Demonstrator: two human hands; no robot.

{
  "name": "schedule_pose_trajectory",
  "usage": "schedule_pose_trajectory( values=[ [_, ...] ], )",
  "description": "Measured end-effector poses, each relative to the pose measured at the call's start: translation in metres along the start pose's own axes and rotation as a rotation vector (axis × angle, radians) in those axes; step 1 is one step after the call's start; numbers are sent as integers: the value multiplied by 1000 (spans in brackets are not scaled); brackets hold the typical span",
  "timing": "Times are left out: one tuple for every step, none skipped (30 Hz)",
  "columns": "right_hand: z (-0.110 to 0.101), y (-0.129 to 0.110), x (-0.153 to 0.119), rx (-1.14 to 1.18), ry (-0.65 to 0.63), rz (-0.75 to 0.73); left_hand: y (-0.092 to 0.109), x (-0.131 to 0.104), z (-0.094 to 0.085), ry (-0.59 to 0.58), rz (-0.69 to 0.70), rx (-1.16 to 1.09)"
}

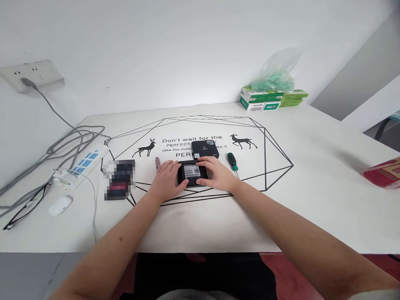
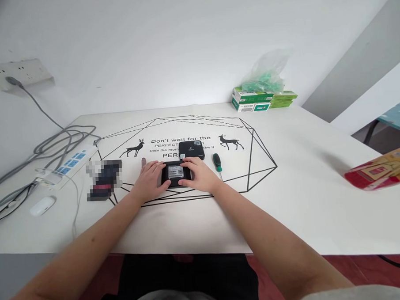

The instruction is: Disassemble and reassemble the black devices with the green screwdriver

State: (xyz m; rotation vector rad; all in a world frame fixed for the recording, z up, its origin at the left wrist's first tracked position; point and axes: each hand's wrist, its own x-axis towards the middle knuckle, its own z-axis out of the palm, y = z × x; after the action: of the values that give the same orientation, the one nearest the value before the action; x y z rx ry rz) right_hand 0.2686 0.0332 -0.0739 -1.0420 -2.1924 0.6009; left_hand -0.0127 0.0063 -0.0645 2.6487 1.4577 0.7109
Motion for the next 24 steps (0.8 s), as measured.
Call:
schedule_pose_trajectory(
  values=[
    [0,0,0,-8,1,-6,1,-1,0,0,5,8],
    [0,-1,0,-17,2,-13,2,-2,-1,-3,9,13],
    [1,-1,0,-26,1,-20,3,-3,-3,-9,13,17],
    [1,-2,0,-34,-1,-25,3,-3,-4,-14,18,18],
    [1,-2,1,-42,-3,-29,4,-3,-5,-19,22,17],
    [1,-2,1,-49,-5,-32,4,-3,-6,-22,25,15],
    [1,-2,1,-55,-8,-34,4,-2,-6,-25,25,14],
    [2,-2,1,-61,-11,-36,4,-2,-6,-29,24,13],
    [2,-2,1,-65,-14,-40,3,-1,-6,-32,24,12],
    [2,-1,1,-68,-16,-44,3,0,-6,-36,25,10],
    [2,-1,2,-69,-16,-50,2,1,-5,-40,27,7],
    [2,0,2,-68,-17,-57,1,1,-5,-42,30,3],
    [2,1,2,-66,-17,-63,1,2,-4,-44,34,-1],
    [2,2,3,-65,-17,-67,0,3,-4,-46,35,-5],
    [2,2,3,-66,-17,-70,0,4,-4,-49,35,-9],
    [2,3,4,-68,-15,-69,0,4,-4,-53,35,-13],
    [1,2,5,-72,-13,-66,-1,5,-4,-59,34,-20],
    [1,2,5,-77,-13,-62,-1,5,-4,-64,34,-25],
    [1,2,6,-84,-13,-60,0,6,-5,-66,34,-31],
    [1,1,6,-92,-15,-58,0,6,-6,-65,34,-34],
    [1,0,7,-100,-17,-57,0,7,-6,-62,32,-35],
    [0,-1,8,-109,-18,-53,0,7,-6,-59,29,-34],
    [0,-2,8,-120,-20,-46,-1,7,-6,-57,27,-33],
    [0,-3,9,-131,-20,-38,-1,8,-6,-58,26,-34]
  ],
)
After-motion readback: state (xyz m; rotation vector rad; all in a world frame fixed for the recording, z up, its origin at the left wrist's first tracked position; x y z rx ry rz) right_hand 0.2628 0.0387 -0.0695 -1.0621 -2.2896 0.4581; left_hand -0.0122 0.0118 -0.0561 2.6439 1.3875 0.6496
